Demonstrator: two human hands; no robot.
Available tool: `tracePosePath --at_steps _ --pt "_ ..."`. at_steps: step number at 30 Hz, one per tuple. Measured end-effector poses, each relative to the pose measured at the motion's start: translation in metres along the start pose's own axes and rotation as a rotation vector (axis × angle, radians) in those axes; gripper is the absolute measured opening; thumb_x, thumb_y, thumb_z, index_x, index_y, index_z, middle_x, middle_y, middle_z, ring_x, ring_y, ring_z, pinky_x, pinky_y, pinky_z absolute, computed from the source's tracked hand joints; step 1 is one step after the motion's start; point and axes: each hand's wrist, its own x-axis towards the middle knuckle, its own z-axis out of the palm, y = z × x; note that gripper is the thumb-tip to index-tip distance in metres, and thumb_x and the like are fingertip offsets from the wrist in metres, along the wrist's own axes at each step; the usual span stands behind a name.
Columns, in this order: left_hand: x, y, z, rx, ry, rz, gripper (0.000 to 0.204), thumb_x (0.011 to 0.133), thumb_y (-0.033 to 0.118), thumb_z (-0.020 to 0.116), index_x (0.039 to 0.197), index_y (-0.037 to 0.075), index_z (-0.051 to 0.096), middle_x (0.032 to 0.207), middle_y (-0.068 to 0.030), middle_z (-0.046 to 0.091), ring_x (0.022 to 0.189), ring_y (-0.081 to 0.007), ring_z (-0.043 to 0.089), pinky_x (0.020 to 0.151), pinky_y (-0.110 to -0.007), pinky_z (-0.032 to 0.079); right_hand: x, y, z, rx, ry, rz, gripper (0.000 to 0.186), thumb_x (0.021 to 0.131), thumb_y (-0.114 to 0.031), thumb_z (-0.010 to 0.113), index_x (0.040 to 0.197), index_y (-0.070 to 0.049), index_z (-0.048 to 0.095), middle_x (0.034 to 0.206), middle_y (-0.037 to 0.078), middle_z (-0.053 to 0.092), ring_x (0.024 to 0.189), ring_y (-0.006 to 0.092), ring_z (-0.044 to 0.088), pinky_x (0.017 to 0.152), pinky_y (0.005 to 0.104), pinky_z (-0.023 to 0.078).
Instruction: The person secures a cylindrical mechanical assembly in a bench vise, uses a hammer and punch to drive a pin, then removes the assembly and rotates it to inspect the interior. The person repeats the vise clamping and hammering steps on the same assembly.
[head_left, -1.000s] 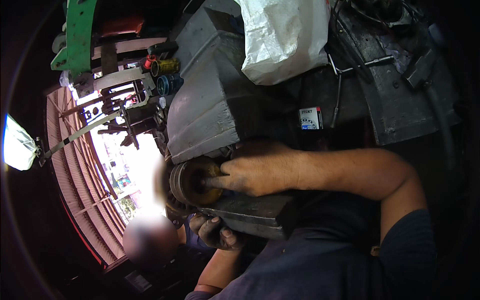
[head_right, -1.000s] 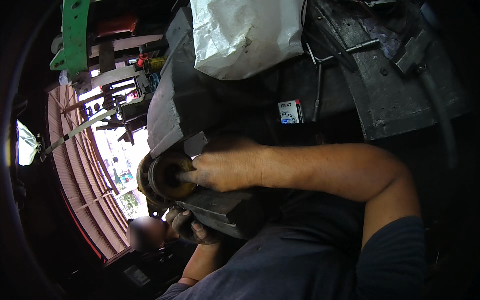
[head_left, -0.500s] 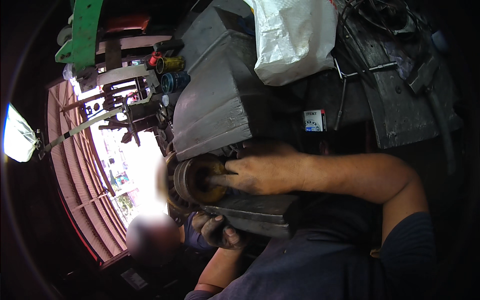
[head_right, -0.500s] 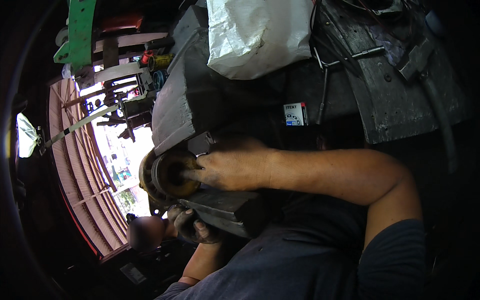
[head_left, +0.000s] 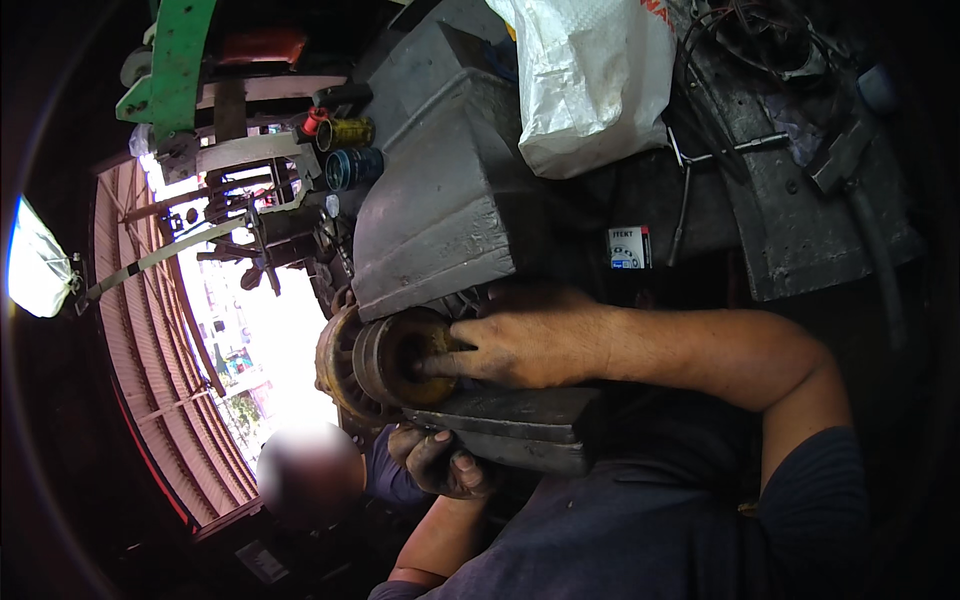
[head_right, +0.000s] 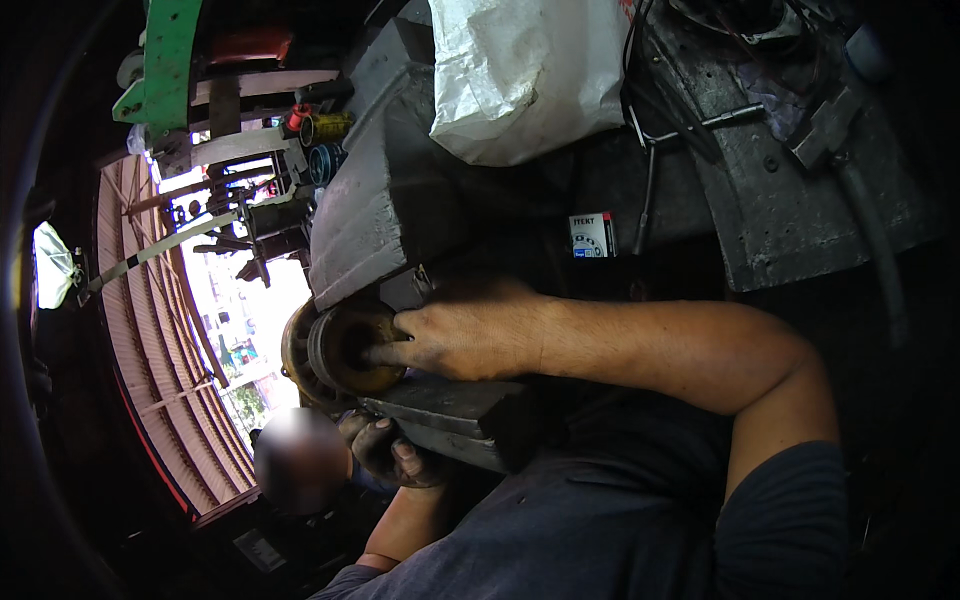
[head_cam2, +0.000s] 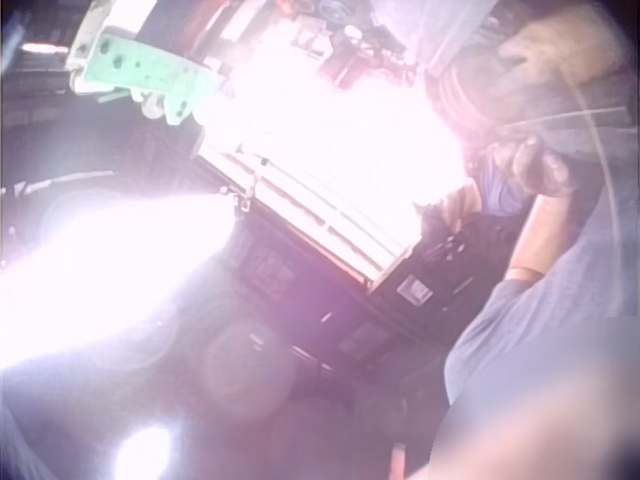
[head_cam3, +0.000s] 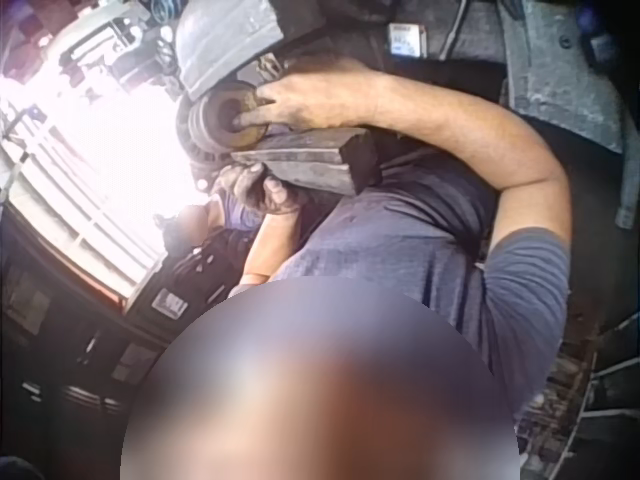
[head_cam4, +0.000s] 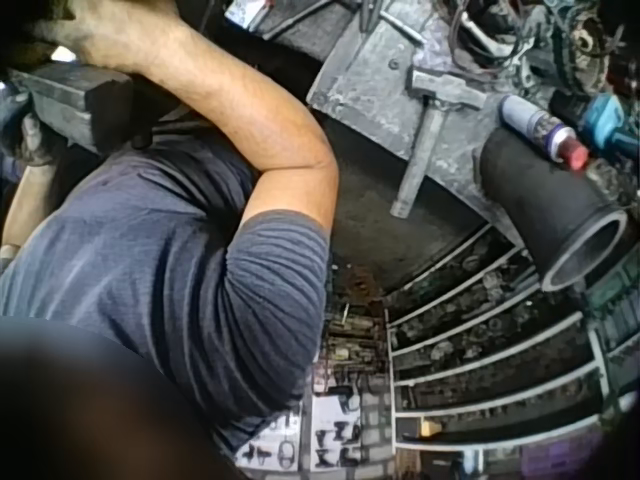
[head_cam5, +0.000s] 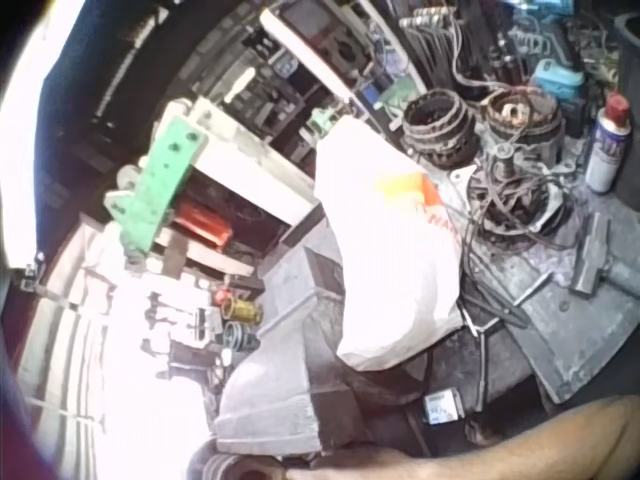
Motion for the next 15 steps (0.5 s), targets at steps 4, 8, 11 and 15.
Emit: tracePosePath --at_steps 4,8,11,15 --pt "-0.002 -0.002 0.001 -0.025 0.009 -0.002 0.038 0.104 0.047 0.060 0.115 0.011 0.060 0.121 -0.0101 0.055 0.121 -0.0273 0.055 0.106 -0.048 0.047 0.000 0.003 0.002 -0.004 0.005 -0.024 0.057 0.104 -0.019 0.061 0.160 -0.021 0.055 0.111 0.013 0.066 0.093 0.0254 0.076 0.078 0.0387 0.066" --pt "-0.002 -0.003 0.002 -0.064 0.003 -0.013 0.038 0.105 0.047 0.060 0.116 0.011 0.059 0.122 -0.0105 0.054 0.121 -0.0271 0.055 0.106 -0.047 0.048 0.001 0.004 0.010 0.011 0.126 -0.037 0.057 0.102 -0.016 0.060 0.158 -0.019 0.057 0.112 0.011 0.069 0.090 0.0259 0.077 0.075 0.0391 0.066" --pt "-0.002 -0.001 0.003 -0.080 -0.001 -0.018 0.037 0.105 0.046 0.059 0.117 0.011 0.058 0.123 -0.0111 0.053 0.120 -0.0274 0.056 0.107 -0.048 0.048 0.002 0.003 0.015 0.058 0.125 -0.002 0.054 0.103 -0.017 0.059 0.157 -0.017 0.058 0.108 0.013 0.069 0.089 0.0258 0.076 0.077 0.0390 0.065" --pt "-0.001 0.001 0.003 -0.048 0.028 -0.018 0.039 0.106 0.049 0.064 0.117 0.011 0.062 0.119 -0.0107 0.052 0.113 -0.0297 0.061 0.102 -0.047 0.050 0.002 0.003 0.013 0.098 0.114 0.008 0.051 0.105 -0.018 0.059 0.156 -0.017 0.059 0.103 0.014 0.069 0.087 0.0265 0.076 0.079 0.0390 0.065"
